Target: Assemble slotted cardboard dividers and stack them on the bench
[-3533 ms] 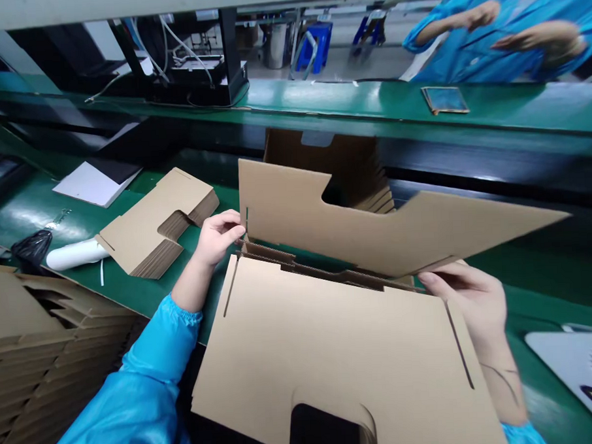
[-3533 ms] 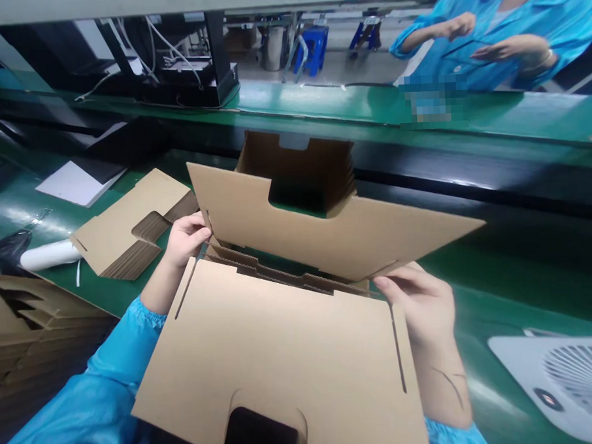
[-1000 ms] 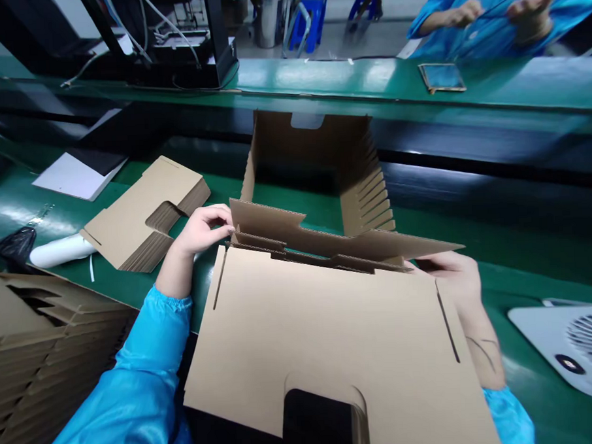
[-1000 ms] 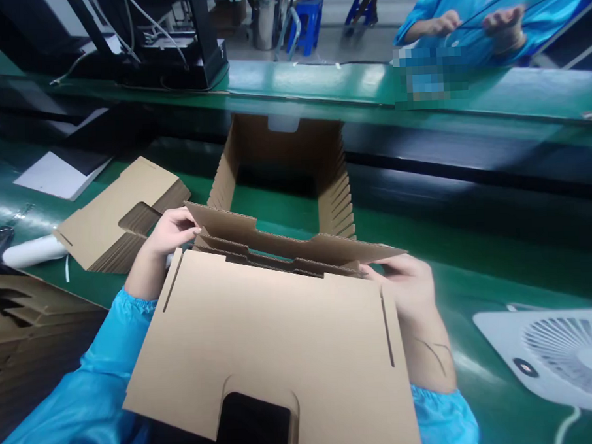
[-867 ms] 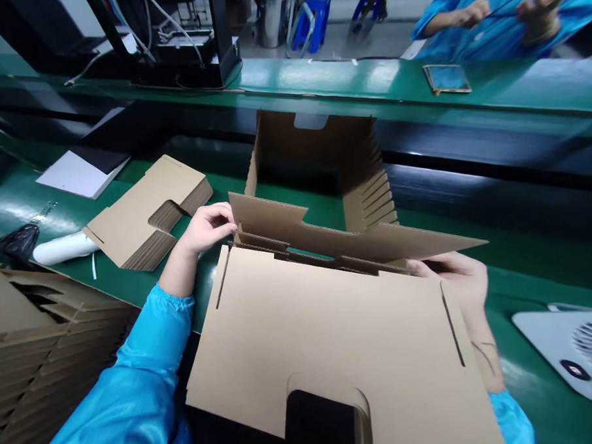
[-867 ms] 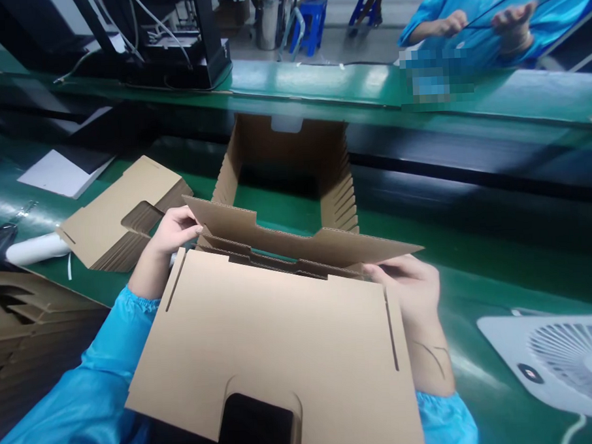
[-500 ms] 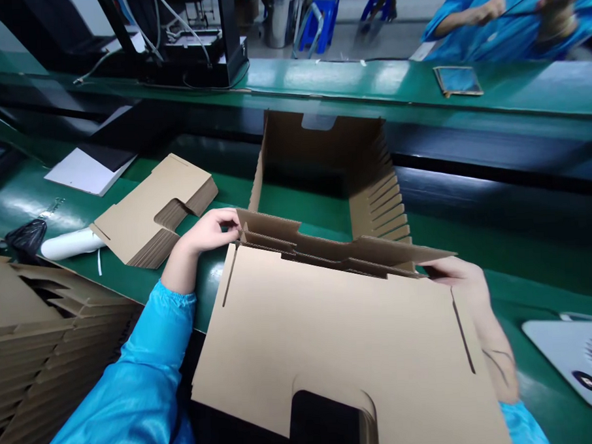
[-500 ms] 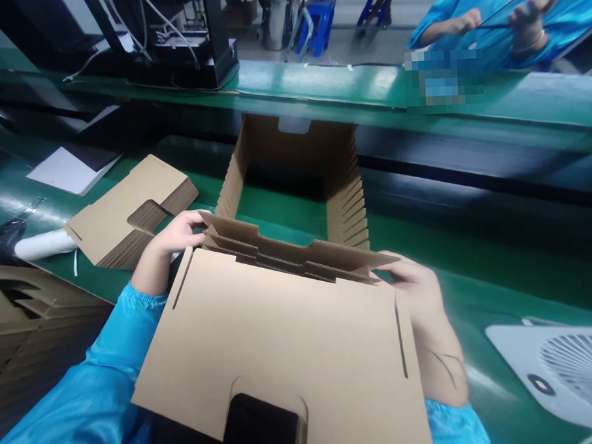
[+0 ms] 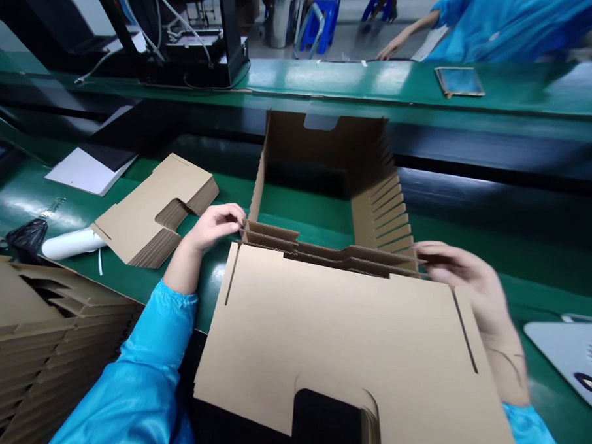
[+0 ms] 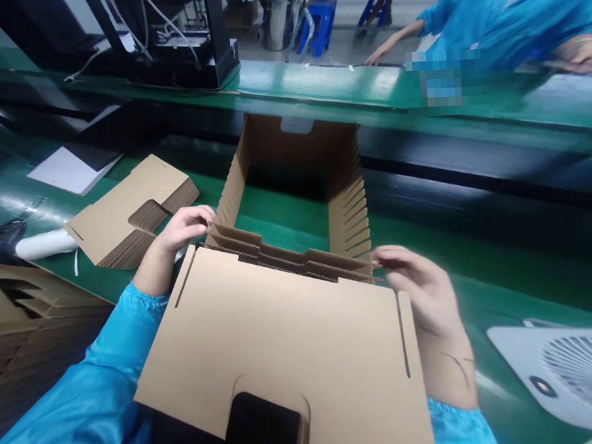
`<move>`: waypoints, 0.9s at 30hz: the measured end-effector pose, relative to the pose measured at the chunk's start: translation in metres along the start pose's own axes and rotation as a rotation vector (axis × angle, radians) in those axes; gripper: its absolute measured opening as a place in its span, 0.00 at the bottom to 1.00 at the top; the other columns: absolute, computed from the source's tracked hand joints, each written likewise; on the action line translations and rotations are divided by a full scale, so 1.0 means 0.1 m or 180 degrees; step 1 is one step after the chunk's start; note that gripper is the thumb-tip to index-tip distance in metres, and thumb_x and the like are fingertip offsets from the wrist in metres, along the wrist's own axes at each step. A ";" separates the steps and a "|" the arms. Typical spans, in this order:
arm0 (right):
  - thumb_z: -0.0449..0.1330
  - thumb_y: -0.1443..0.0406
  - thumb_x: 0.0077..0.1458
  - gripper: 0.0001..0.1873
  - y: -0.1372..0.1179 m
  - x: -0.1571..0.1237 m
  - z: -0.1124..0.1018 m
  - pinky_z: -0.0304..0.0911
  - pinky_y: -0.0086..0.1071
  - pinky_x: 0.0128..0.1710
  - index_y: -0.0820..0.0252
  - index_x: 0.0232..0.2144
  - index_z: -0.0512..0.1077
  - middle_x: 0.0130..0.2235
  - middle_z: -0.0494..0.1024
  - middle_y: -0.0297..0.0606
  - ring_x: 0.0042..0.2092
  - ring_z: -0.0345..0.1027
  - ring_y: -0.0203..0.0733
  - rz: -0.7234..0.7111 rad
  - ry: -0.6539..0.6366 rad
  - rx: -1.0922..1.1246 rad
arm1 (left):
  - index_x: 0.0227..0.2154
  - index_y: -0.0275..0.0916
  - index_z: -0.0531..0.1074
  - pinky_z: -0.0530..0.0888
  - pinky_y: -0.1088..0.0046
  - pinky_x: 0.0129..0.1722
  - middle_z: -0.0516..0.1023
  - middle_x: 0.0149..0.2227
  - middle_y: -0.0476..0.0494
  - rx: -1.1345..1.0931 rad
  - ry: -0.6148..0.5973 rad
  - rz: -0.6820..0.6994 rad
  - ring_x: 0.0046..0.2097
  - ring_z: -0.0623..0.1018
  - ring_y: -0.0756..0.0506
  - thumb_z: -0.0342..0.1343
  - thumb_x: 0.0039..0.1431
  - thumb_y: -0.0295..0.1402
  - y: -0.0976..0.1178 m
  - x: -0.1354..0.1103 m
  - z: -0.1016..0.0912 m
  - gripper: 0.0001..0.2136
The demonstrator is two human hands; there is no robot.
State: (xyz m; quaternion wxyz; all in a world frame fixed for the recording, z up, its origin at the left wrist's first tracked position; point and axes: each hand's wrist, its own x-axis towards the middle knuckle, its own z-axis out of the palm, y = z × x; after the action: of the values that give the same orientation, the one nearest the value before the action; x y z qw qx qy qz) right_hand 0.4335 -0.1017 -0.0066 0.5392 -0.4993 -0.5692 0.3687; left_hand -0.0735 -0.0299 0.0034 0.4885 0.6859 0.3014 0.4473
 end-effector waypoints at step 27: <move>0.86 0.43 0.43 0.24 -0.16 -0.05 0.23 0.80 0.47 0.40 0.49 0.26 0.83 0.32 0.81 0.39 0.34 0.78 0.51 -0.0185 0.0815 0.0411 | 0.38 0.42 0.79 0.66 0.74 0.28 0.73 0.29 0.51 -0.0937 0.0653 0.0289 0.28 0.70 0.51 0.76 0.65 0.51 0.11 -0.03 0.36 0.18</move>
State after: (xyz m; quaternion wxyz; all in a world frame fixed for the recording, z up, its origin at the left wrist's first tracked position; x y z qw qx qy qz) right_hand 0.4080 -0.1080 0.0043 0.6489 -0.4898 -0.4850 0.3222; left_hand -0.0419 -0.0504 0.0087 0.5296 0.5707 0.2497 0.5757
